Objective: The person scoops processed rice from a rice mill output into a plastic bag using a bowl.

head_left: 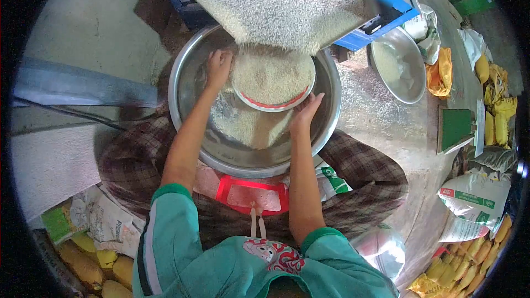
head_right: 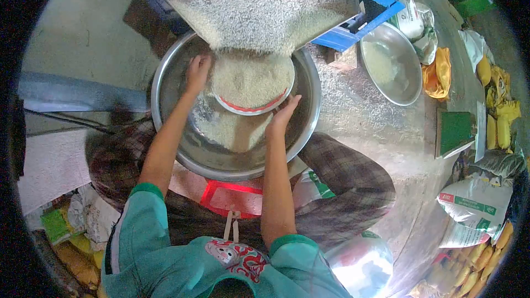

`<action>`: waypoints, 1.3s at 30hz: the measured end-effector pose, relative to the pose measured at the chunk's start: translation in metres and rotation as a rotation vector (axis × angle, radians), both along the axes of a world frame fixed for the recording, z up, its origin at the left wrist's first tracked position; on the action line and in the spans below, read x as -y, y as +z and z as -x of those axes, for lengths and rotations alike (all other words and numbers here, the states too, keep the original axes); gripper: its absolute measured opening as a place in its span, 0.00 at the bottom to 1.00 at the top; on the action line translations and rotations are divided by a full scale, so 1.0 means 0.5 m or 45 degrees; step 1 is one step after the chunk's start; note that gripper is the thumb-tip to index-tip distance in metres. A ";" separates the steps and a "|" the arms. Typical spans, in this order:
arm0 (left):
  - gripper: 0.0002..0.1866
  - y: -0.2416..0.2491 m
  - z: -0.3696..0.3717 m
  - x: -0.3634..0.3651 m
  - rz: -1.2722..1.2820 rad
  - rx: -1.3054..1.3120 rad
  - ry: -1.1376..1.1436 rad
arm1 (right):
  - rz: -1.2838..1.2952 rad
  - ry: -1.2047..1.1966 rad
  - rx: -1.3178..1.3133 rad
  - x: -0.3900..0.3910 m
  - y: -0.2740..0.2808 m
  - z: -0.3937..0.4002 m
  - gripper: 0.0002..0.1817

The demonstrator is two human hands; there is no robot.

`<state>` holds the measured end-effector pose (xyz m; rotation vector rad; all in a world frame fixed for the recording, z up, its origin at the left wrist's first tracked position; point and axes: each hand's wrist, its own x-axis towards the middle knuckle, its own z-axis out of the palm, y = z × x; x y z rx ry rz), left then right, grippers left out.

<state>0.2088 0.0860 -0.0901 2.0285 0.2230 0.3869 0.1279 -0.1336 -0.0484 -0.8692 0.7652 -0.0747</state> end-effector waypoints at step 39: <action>0.29 0.378 0.390 0.059 1.569 -0.322 0.084 | 0.238 0.527 0.437 0.028 0.341 0.145 0.12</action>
